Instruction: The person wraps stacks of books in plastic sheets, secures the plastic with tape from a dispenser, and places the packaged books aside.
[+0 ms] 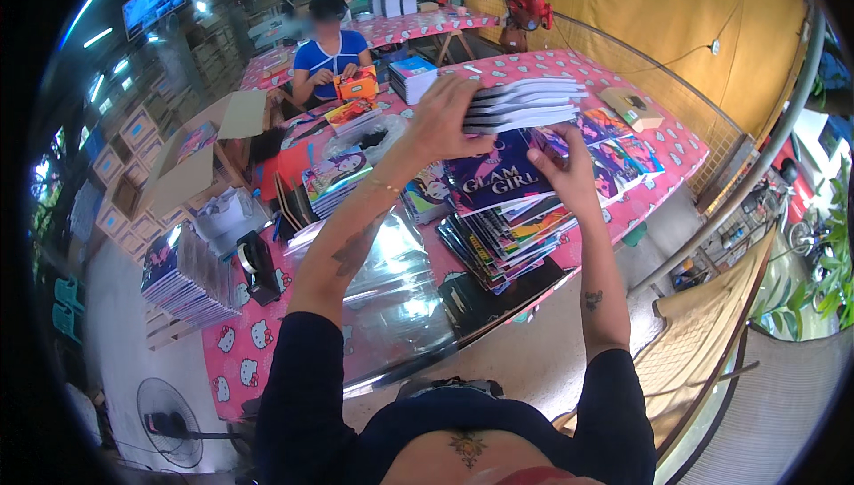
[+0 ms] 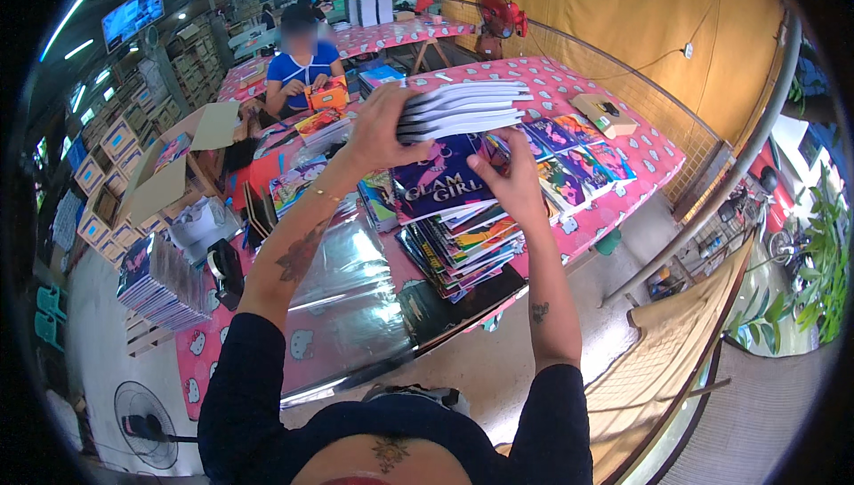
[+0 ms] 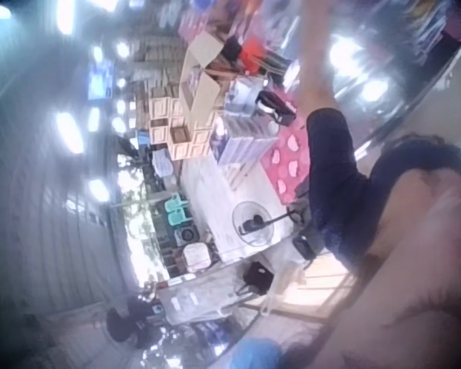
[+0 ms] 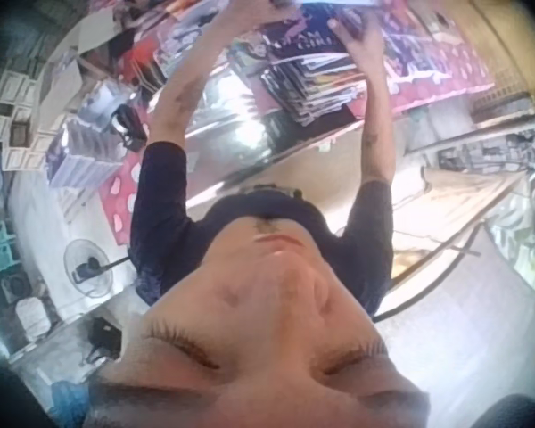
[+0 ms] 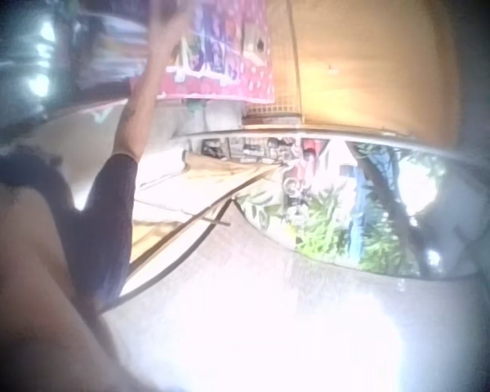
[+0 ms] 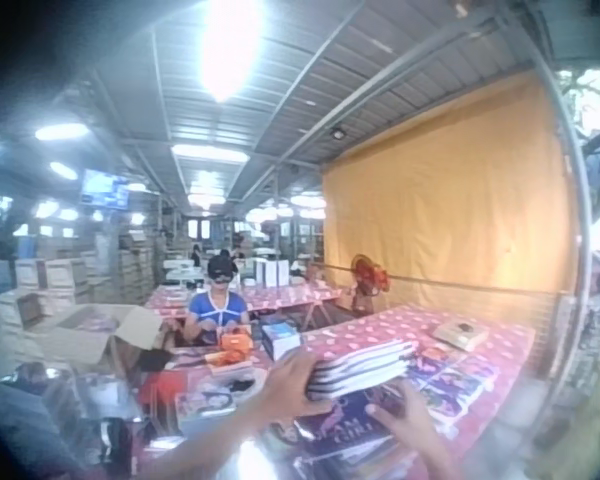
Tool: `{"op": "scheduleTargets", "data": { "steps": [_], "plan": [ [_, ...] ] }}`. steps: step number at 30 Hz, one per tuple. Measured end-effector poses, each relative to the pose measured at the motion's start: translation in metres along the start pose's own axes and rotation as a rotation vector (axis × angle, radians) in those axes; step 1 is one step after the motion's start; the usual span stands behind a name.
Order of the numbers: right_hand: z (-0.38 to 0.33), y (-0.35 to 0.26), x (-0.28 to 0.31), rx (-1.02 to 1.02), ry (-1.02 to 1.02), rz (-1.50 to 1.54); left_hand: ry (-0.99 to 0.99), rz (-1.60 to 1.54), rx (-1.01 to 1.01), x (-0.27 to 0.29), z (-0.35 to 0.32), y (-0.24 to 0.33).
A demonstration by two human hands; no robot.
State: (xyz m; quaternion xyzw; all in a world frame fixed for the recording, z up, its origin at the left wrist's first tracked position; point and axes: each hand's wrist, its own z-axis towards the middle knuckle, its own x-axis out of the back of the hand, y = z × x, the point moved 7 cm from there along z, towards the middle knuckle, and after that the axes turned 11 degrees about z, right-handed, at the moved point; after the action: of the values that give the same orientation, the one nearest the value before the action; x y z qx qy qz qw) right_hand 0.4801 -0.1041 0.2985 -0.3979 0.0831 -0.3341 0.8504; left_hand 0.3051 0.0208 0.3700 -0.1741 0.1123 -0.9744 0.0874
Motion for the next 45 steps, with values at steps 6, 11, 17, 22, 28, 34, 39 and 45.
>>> {"op": "scheduleTargets", "data": {
  "steps": [6, 11, 17, 22, 28, 34, 39, 45],
  "plan": [
    [0.044, -0.022, -0.013, 0.124, -0.085, -0.04, 0.119, 0.097, -0.103, 0.024, 0.038, 0.0],
    [0.052, -0.081, -0.045, 0.323, 0.079, 0.294, 0.245, 0.092, 0.167, 0.122, 0.024, -0.009],
    [-0.052, -0.081, -0.167, -0.121, -0.281, 0.637, -0.058, -0.506, 0.887, 0.203, -0.174, -0.011],
    [-0.187, 0.032, -0.254, -0.411, -0.545, 0.723, -0.327, -0.725, 1.503, 0.209, -0.361, 0.038],
    [-0.277, 0.097, -0.296, -0.656, -0.306, 0.658, -0.024, -0.67, 1.63, 0.189, -0.459, 0.077],
    [-0.265, 0.095, -0.294, -0.556, -0.367, 0.655, -0.146, -0.763, 1.549, 0.181, -0.436, 0.056],
    [-0.261, 0.092, -0.301, -0.494, -0.415, 0.561, -0.179, -0.779, 1.709, 0.188, -0.405, 0.055],
    [-0.247, 0.09, -0.3, -0.395, -0.524, 0.532, -0.563, 0.027, 0.991, 0.23, -0.31, 0.022]
  ]
}}
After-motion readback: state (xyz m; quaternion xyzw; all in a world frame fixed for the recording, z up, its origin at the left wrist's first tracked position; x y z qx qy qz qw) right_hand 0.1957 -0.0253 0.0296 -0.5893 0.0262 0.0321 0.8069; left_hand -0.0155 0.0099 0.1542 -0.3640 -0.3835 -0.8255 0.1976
